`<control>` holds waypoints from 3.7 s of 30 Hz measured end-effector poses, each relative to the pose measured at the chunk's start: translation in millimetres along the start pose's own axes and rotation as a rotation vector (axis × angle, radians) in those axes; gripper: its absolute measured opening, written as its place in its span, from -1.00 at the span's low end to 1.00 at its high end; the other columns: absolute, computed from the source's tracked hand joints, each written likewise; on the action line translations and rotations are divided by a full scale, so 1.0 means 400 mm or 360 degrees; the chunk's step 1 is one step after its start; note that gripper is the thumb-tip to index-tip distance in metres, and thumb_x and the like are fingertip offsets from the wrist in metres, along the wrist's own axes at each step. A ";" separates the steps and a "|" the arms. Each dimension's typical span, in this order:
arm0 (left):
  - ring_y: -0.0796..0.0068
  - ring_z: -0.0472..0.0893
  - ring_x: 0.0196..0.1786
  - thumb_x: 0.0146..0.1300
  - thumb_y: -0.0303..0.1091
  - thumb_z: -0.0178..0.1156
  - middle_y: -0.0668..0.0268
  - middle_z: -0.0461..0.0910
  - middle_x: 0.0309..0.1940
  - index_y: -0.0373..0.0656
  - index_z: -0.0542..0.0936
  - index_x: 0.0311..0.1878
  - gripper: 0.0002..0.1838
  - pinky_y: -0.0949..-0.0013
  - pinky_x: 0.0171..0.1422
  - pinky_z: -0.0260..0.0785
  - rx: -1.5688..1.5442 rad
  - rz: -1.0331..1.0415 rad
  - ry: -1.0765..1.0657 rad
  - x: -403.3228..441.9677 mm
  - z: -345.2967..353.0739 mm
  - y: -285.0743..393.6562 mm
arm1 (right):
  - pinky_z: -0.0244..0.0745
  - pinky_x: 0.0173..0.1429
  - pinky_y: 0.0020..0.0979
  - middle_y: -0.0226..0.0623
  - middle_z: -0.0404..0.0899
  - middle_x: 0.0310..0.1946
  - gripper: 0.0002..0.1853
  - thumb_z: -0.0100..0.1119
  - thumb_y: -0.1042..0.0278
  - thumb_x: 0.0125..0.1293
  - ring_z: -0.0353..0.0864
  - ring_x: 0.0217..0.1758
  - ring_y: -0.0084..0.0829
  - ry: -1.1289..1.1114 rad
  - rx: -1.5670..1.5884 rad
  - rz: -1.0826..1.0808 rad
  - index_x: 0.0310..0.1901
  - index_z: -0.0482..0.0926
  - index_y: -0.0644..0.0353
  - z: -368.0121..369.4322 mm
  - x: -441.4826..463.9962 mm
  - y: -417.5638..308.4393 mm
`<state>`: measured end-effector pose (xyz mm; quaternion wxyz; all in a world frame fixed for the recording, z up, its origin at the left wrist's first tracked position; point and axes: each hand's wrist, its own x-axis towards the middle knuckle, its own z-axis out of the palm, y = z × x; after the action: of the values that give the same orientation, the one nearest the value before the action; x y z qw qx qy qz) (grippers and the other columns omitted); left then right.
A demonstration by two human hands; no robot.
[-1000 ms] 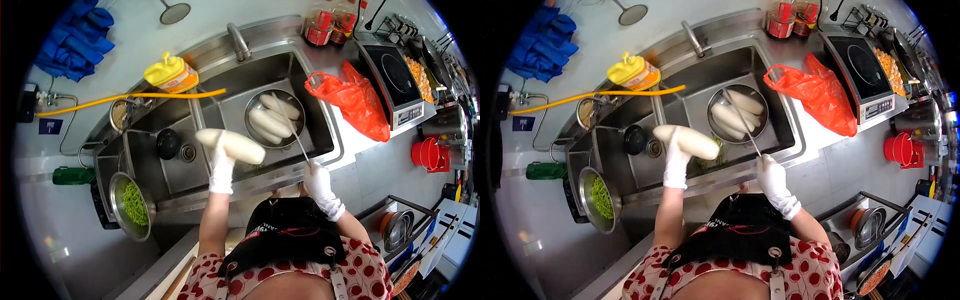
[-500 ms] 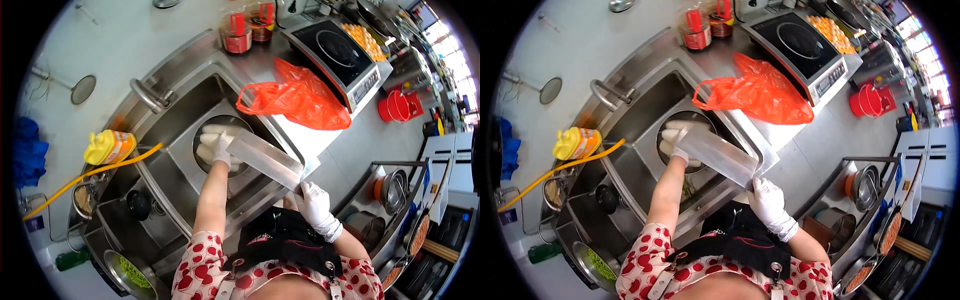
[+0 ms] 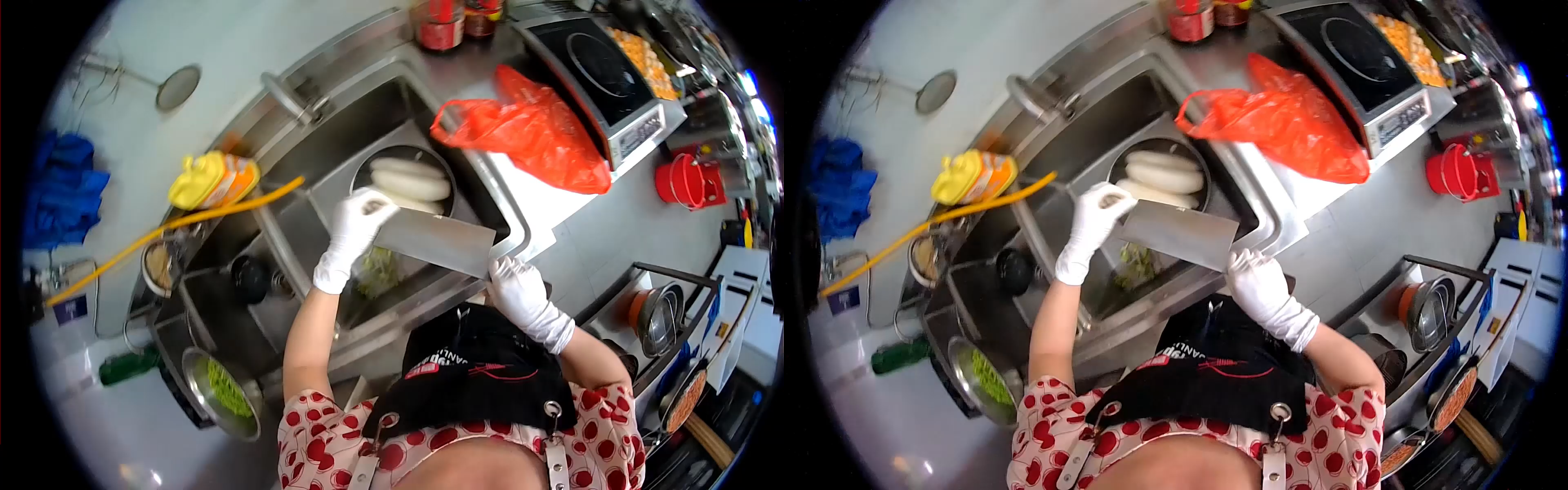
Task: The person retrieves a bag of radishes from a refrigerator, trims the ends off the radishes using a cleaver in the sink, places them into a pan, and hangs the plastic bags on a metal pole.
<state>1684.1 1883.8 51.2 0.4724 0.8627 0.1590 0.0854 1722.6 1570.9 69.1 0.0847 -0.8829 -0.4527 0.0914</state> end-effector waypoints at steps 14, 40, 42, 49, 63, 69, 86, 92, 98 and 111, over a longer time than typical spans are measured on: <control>0.13 0.60 -0.16 0.01 -0.45 0.13 0.21 0.63 -0.29 -0.09 0.62 -0.35 -0.87 0.20 -0.08 0.42 0.0957 -0.0323 0.0082 -0.243 -0.104 -0.276 | 0.44 -0.50 -0.33 -0.23 0.45 -0.60 -0.92 0.08 0.38 -0.01 0.54 -0.52 -0.34 0.0042 -0.0124 -0.0685 -0.49 0.41 0.16 -0.021 0.037 -0.190; -0.14 0.17 0.37 0.03 0.08 0.32 -0.22 0.15 0.31 -0.34 0.18 0.33 -0.06 -0.03 0.40 0.05 0.0828 -0.0423 0.0738 0.386 0.454 0.190 | 0.49 -0.23 -0.22 -0.13 0.57 -0.44 -0.65 0.31 0.05 0.10 0.60 -0.33 -0.13 0.0786 0.0031 0.0760 -0.37 0.53 0.21 -0.269 0.055 0.827; -0.08 0.22 0.35 0.02 0.06 0.34 -0.20 0.20 0.30 -0.35 0.15 0.35 -0.03 -0.02 0.39 0.10 0.0750 -0.0710 0.0667 0.408 0.447 0.146 | 0.49 -0.22 -0.22 -0.14 0.58 -0.43 -0.65 0.30 0.03 0.10 0.61 -0.32 -0.14 0.0780 -0.0019 0.0782 -0.38 0.55 0.19 -0.257 0.104 0.894; 0.39 0.60 -0.08 0.10 -0.26 0.34 0.18 0.60 -0.10 -0.18 0.53 0.05 -0.56 0.28 -0.02 0.44 -0.0641 -0.1322 0.0520 0.392 0.431 -0.074 | 0.51 -0.16 -0.22 -0.14 0.60 -0.40 -0.65 0.26 0.03 0.14 0.62 -0.27 -0.17 0.0676 -0.0053 0.0739 -0.40 0.56 0.21 -0.237 0.215 1.028; 0.52 0.36 -0.41 0.40 -0.39 -0.08 0.42 0.33 -0.55 -0.25 0.51 -0.03 -0.78 0.27 -0.07 0.30 -0.1824 -0.0265 0.0600 0.104 0.230 0.373 | 0.39 -0.06 -0.16 -0.12 0.49 -0.26 -0.71 0.33 0.19 0.06 0.49 -0.19 -0.10 0.1212 -0.0350 0.0319 -0.33 0.55 0.24 -0.261 0.290 0.953; 0.66 0.25 -0.63 0.37 -0.38 0.01 0.45 0.34 -0.66 -0.22 0.53 0.09 -0.71 0.44 -0.35 0.18 -0.1574 0.0229 0.0620 -0.119 0.111 0.533 | 0.34 0.27 -0.25 0.00 0.48 0.11 -0.34 0.36 0.02 0.09 0.45 0.21 -0.10 0.0337 0.1160 -0.0231 0.14 0.45 0.28 -0.218 0.529 0.473; 0.73 0.37 -0.37 0.30 -0.51 0.13 0.46 0.49 -0.33 -0.26 0.06 0.44 -0.31 0.64 -0.28 0.29 0.0776 0.0396 0.2715 -0.708 -0.310 0.615 | 0.35 0.07 -0.36 -0.21 0.55 -0.14 -0.84 0.21 0.46 0.17 0.46 -0.04 -0.25 0.1315 0.1995 -0.1314 -0.21 0.60 0.26 -0.596 0.339 -0.501; 0.19 0.62 -0.36 0.06 -0.22 0.32 0.13 0.62 -0.36 -0.21 0.34 0.22 -0.34 0.18 -0.17 0.48 0.1449 -0.1728 0.1196 -0.919 -0.197 0.132 | 0.41 0.10 -0.23 -0.13 0.64 -0.18 -0.74 0.19 0.41 0.11 0.59 -0.05 -0.12 -0.0025 0.0215 -0.1208 -0.12 0.62 0.17 -0.128 0.382 -0.580; 0.11 0.60 -0.38 0.03 -0.17 0.30 0.14 0.61 -0.40 -0.16 0.62 -0.33 -0.75 0.07 -0.17 0.45 0.1237 -0.1440 0.1896 -1.132 -0.079 0.004 | 0.36 0.24 -0.24 0.01 0.57 -0.03 -0.40 0.35 0.19 0.01 0.53 0.12 -0.15 -0.0854 0.0618 -0.1131 0.10 0.48 0.27 -0.034 0.177 -0.548; 0.27 0.60 0.02 0.38 -0.31 -0.03 0.08 0.54 0.03 -0.35 0.39 0.17 -0.61 0.23 0.16 0.47 -0.2249 -0.0206 0.1822 -1.170 -0.128 0.276 | 0.48 0.04 -0.09 -0.08 0.60 -0.17 -0.74 0.13 0.36 0.17 0.60 -0.11 -0.09 -0.0414 0.1396 -0.0777 -0.11 0.57 0.24 0.231 0.097 -0.723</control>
<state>1252.5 1702.5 173.1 0.7437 0.1876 0.3279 0.5515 1496.3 1775.3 43.2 0.4087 -0.6145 -0.5713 0.3590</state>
